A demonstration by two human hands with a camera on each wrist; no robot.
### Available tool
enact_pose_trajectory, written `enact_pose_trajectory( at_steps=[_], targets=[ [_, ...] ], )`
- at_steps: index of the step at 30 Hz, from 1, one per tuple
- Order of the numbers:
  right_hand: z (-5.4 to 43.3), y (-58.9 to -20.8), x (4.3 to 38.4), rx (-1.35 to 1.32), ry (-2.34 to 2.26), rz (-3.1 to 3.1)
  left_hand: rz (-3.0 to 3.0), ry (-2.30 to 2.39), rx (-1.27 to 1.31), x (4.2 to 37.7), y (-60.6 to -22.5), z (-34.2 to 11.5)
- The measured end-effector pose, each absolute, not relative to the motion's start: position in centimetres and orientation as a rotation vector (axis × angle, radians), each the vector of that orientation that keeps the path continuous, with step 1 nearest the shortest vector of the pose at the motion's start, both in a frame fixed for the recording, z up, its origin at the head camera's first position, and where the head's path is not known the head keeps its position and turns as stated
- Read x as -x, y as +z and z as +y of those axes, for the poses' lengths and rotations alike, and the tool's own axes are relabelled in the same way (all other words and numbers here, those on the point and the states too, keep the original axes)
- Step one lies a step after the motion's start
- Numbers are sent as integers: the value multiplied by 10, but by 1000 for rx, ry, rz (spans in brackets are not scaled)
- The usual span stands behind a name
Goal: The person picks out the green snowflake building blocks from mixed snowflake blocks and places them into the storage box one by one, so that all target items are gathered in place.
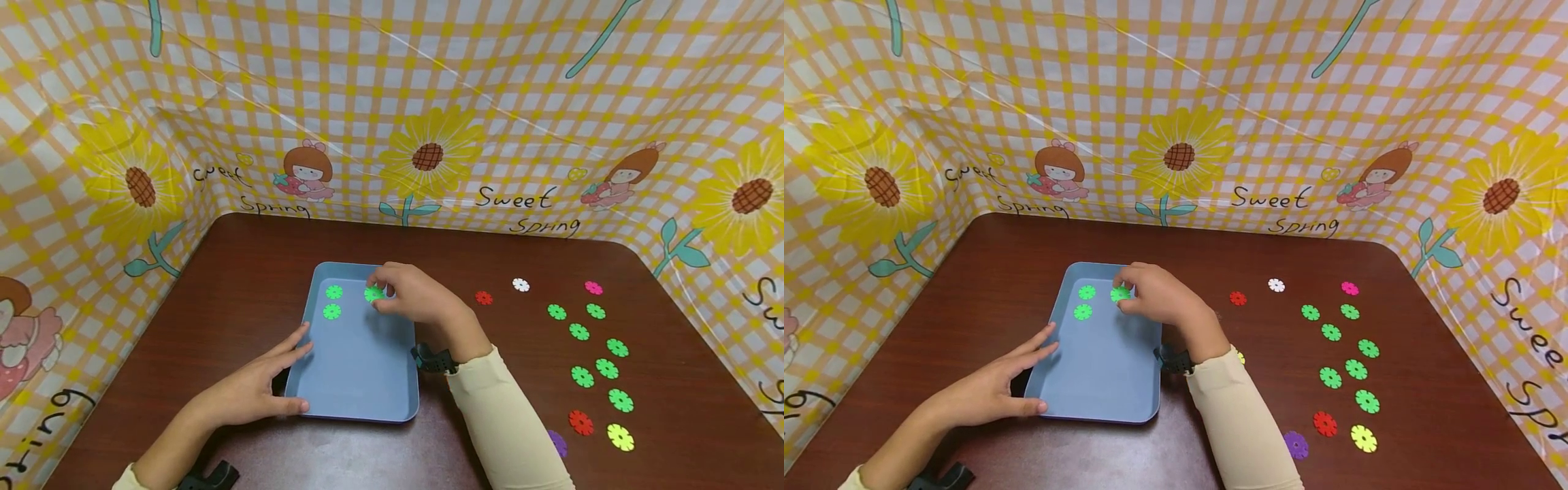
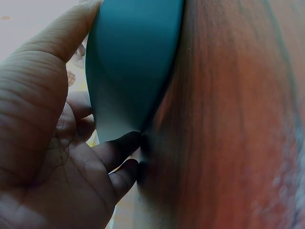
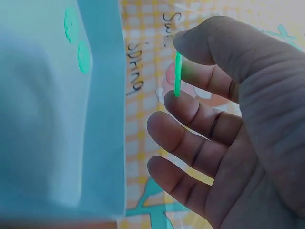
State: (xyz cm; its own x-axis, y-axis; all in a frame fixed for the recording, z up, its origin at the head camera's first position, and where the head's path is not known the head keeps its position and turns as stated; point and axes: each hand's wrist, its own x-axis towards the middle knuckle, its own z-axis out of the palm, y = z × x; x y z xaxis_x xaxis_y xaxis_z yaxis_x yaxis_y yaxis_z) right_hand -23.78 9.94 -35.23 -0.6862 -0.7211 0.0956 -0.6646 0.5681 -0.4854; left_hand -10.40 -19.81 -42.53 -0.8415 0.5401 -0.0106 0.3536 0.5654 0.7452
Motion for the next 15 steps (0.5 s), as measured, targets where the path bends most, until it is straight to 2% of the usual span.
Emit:
enact_pose_trajectory(
  at_steps=[15],
  targets=[
    [59,-369,243,1295,-695,2617,2564,1132,-746,104,-425,-199]
  ],
)
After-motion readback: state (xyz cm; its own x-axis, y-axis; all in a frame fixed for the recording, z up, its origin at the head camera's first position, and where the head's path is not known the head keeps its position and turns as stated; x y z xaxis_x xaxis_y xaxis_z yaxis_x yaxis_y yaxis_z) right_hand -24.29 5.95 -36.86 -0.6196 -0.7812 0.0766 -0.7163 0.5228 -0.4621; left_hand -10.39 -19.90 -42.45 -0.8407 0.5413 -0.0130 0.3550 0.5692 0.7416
